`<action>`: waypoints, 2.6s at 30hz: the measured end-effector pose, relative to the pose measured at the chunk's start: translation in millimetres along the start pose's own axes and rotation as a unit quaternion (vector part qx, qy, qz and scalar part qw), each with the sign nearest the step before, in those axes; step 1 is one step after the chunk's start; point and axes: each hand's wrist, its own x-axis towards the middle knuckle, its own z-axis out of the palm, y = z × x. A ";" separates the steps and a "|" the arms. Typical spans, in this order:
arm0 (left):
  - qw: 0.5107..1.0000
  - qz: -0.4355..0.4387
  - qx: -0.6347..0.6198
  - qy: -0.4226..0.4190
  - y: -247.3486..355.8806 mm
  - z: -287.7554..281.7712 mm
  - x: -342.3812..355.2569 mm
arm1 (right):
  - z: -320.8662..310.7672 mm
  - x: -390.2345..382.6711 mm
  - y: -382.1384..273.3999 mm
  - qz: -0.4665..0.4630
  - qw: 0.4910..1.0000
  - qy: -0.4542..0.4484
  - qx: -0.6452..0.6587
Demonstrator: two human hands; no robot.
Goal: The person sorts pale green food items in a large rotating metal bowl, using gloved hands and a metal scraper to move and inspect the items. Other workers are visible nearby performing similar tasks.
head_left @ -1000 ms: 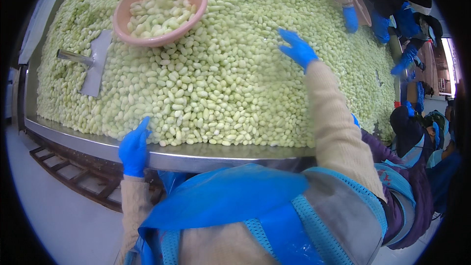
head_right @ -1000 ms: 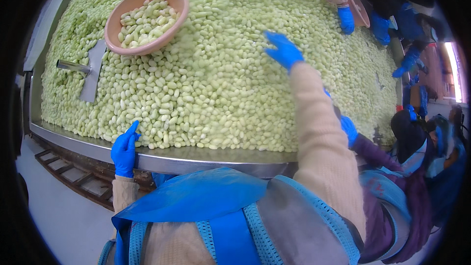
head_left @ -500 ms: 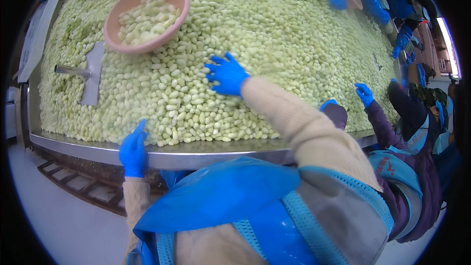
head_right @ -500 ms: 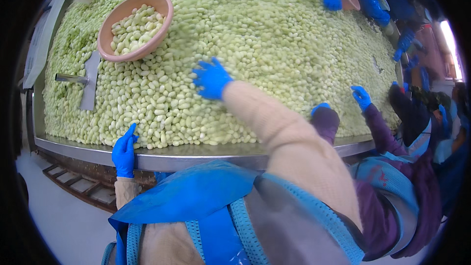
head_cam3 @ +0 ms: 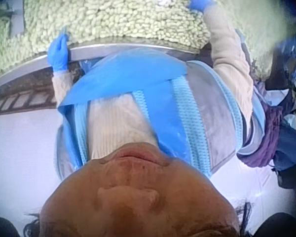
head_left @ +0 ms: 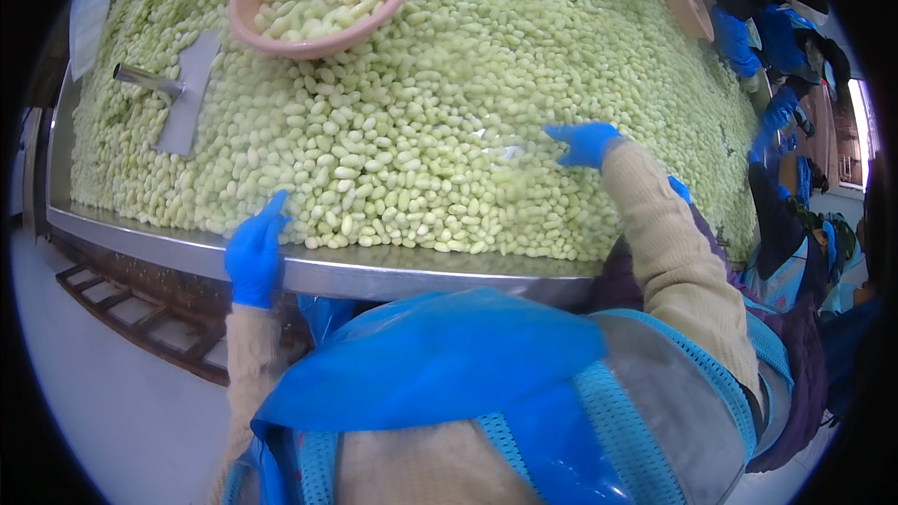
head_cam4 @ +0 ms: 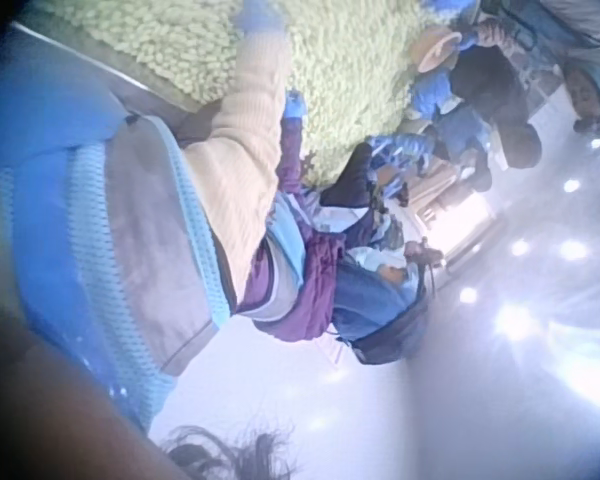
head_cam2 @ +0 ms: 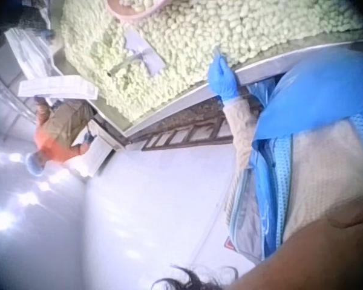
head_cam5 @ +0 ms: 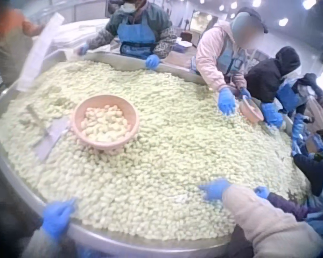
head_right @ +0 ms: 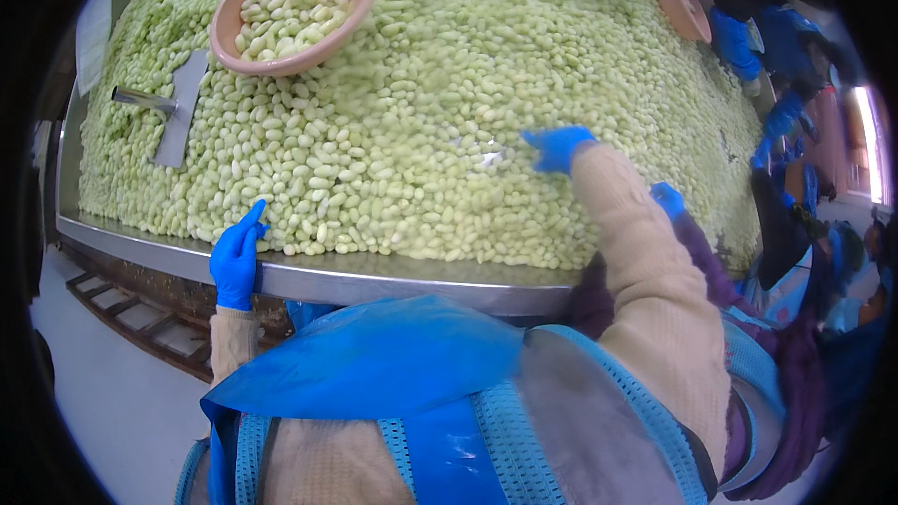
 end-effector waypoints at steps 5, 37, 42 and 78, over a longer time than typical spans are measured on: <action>1.000 -0.009 0.005 0.000 -7.6 -3.3 -3.9 | -69.8 41.7 -156.9 -0.362 0.868 0.307 0.144; 0.951 0.262 0.084 -0.140 3.3 0.3 337.7 | 90.0 -3.8 54.6 0.054 0.969 0.184 0.158; 0.949 0.234 0.183 -0.104 17.6 -6.1 349.8 | 56.9 21.3 45.5 0.079 0.891 0.352 0.276; 0.894 -0.024 -0.381 0.233 -127.4 -146.0 297.3 | 80.2 -57.2 -122.0 -0.090 0.750 0.307 0.579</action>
